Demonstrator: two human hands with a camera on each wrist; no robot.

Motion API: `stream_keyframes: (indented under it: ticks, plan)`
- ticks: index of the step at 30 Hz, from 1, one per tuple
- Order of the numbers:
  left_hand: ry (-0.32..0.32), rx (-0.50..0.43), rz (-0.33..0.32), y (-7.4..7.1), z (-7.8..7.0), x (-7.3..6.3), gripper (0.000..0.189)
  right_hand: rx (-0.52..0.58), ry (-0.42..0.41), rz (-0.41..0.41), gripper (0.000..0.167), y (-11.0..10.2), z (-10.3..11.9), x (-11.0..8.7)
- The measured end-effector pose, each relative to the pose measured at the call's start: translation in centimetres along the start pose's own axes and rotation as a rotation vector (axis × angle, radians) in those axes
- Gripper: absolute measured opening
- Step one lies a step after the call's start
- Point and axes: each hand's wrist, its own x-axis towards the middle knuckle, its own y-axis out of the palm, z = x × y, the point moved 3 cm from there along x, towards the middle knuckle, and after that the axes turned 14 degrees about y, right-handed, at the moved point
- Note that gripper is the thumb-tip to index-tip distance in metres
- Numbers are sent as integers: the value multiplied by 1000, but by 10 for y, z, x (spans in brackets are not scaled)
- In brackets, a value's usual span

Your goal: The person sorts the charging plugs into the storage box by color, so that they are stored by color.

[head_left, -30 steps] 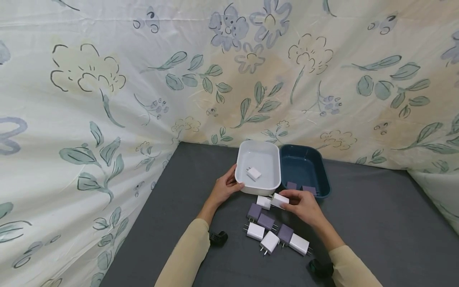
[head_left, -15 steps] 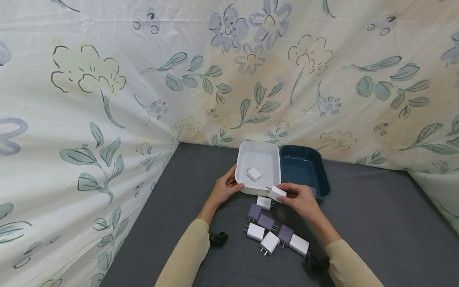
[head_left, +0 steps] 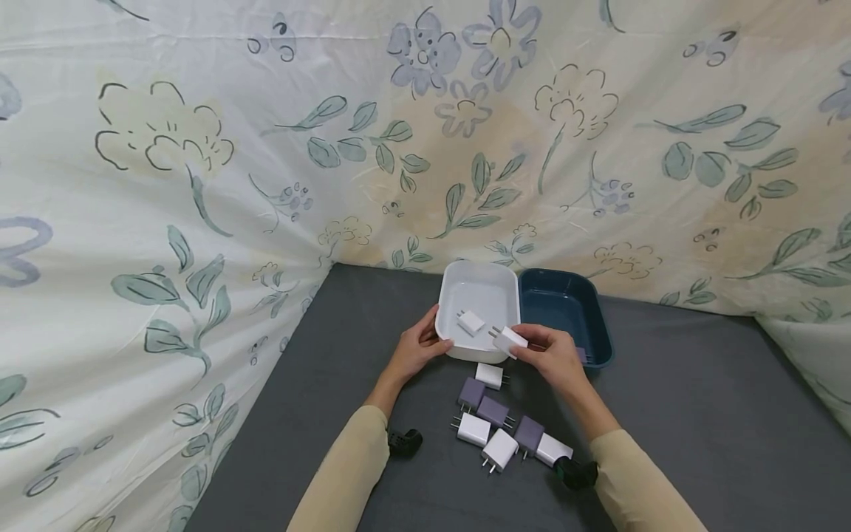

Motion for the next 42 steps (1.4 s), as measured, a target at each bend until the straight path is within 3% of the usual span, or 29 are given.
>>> stream_keyframes:
  ticks: [15, 23, 31, 42]
  plan:
    - [-6, 13, -5, 0, -2, 0, 82, 17, 24, -34, 40, 8, 3, 17]
    - [-5, 2, -16, 2, -2, 0, 81, 106, -8, -22, 44, 4, 0, 17]
    - [-17, 12, -11, 1, -3, -1, 81, 21, -25, -24, 40, 2, -9, 12]
    - [-15, 7, -8, 1, -1, 0, 81, 93, -85, 64, 39, 5, -13, 2]
